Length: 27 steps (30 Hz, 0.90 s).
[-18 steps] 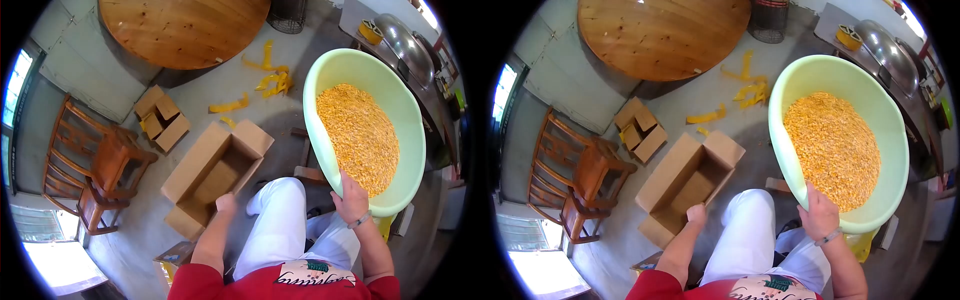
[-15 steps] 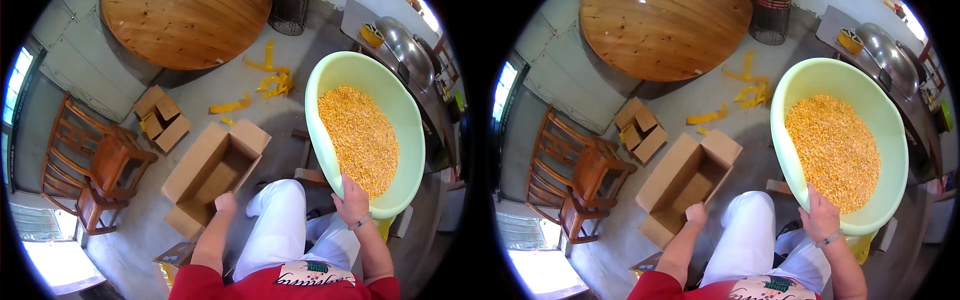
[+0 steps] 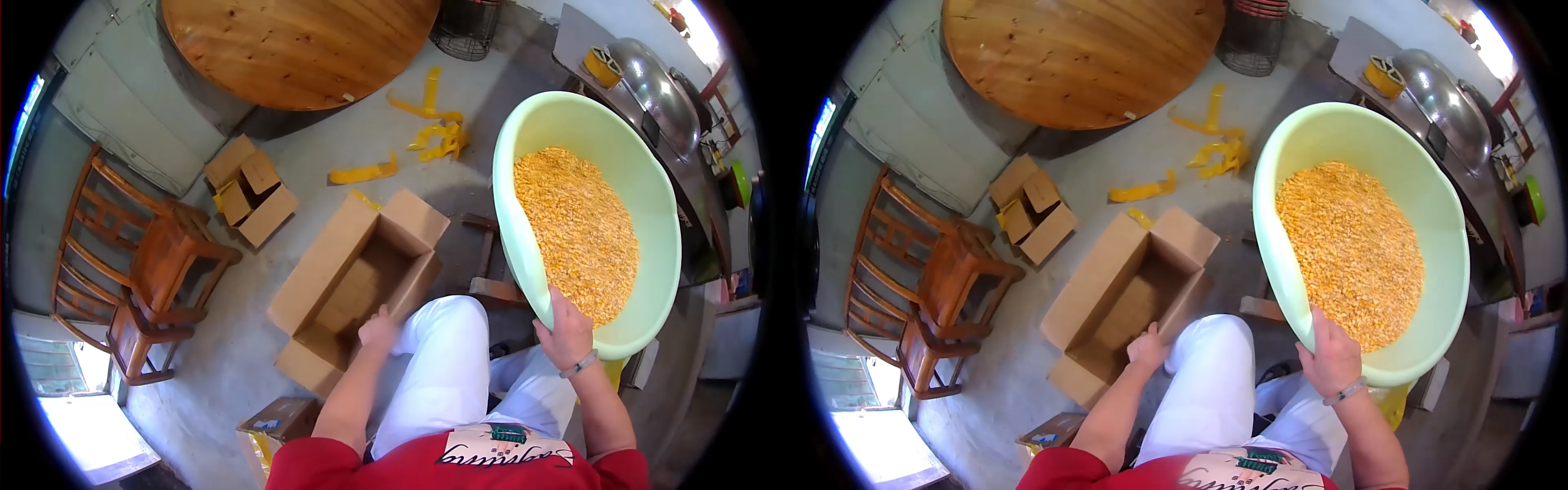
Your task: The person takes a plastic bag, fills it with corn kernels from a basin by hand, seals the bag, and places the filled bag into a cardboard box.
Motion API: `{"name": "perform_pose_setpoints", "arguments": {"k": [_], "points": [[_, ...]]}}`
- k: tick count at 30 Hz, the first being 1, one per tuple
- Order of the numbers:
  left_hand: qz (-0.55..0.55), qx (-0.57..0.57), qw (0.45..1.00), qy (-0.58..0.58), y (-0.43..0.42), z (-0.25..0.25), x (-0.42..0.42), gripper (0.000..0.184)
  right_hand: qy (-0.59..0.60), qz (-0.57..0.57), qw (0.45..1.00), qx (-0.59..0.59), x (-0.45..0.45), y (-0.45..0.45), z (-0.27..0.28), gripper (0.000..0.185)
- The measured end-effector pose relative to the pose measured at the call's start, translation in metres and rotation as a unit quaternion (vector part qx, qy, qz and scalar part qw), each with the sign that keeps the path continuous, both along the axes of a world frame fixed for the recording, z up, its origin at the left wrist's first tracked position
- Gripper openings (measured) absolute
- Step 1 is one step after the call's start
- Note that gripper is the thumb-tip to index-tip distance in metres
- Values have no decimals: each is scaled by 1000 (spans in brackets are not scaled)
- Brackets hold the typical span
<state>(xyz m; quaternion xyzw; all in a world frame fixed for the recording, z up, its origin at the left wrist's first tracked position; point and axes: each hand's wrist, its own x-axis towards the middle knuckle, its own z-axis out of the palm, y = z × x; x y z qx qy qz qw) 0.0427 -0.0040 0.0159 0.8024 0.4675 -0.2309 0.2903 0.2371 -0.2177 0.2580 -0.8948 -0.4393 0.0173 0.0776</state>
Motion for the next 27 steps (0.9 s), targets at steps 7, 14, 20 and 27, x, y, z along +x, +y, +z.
{"name": "perform_pose_setpoints", "arguments": {"k": [7,14,20,27], "points": [[25,54,997,-42,7,26,-42,80,6,8,1000,5,1,-1,1,60],[3,139,987,-79,23,-19,-62,19,14,6,1000,4,2,-5,4,58],[0,143,989,-37,-3,-13,-62,14,18,6,1000,-8,4,-10,3,56],[-51,207,967,-136,-28,-3,-38,53,41,3,999,-3,7,-17,7,48]]}}
